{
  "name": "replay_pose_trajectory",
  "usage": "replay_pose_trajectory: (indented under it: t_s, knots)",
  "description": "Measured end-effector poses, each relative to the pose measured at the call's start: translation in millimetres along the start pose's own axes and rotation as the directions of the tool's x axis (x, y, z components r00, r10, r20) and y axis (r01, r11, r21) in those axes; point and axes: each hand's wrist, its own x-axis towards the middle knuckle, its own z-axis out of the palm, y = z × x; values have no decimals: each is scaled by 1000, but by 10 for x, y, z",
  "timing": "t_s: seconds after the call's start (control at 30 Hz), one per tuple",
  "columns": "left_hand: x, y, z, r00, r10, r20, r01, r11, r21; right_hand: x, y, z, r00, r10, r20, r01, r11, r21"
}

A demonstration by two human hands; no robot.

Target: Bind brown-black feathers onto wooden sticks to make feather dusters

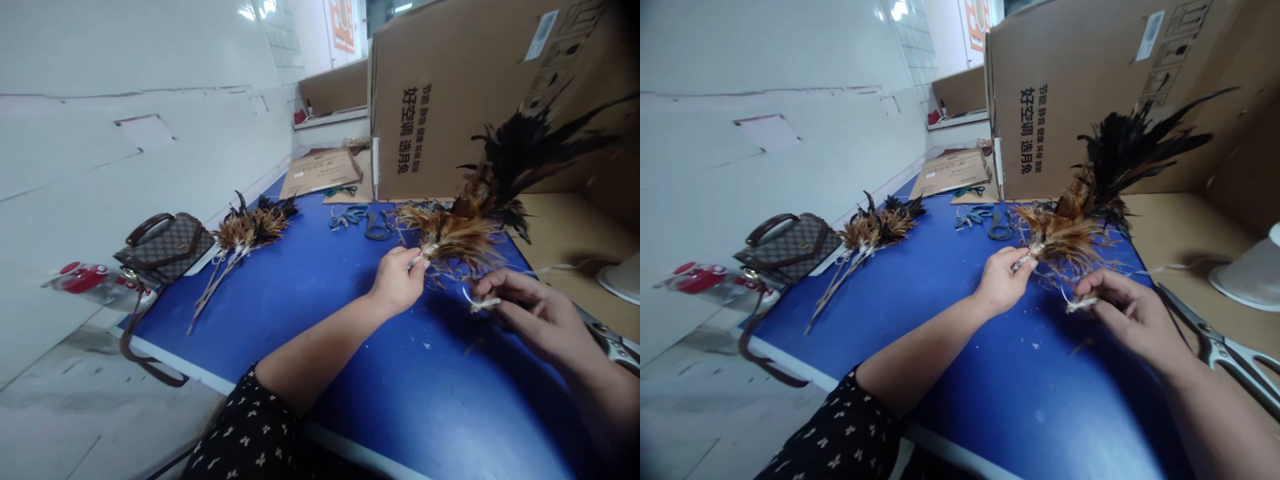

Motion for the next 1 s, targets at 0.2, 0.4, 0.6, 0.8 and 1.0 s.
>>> replay_pose_trajectory:
  t_s: [0.2, 0.4, 0.6, 0.8, 1.0]
  knots:
    - [-67, 146, 78, 923, -187, 335, 353, 754, -553, 76, 58, 296, 992, 106, -73, -108, 994, -28]
    - [-108, 371, 19, 844, -139, 519, 515, 479, -710, 50, 40, 207, 987, 149, 63, -157, 977, 147]
    - [-106, 409, -14, 824, -132, 551, 560, 336, -757, 32, 14, 210, 992, 129, 1, -128, 985, 114]
    - [-121, 390, -3, 823, -134, 552, 564, 300, -769, 50, 70, 324, 996, 48, -78, -49, 999, 0]
    - [-92, 386, 3, 856, -249, 452, 516, 427, -742, 49, 51, 323, 990, 38, -134, -48, 996, -72]
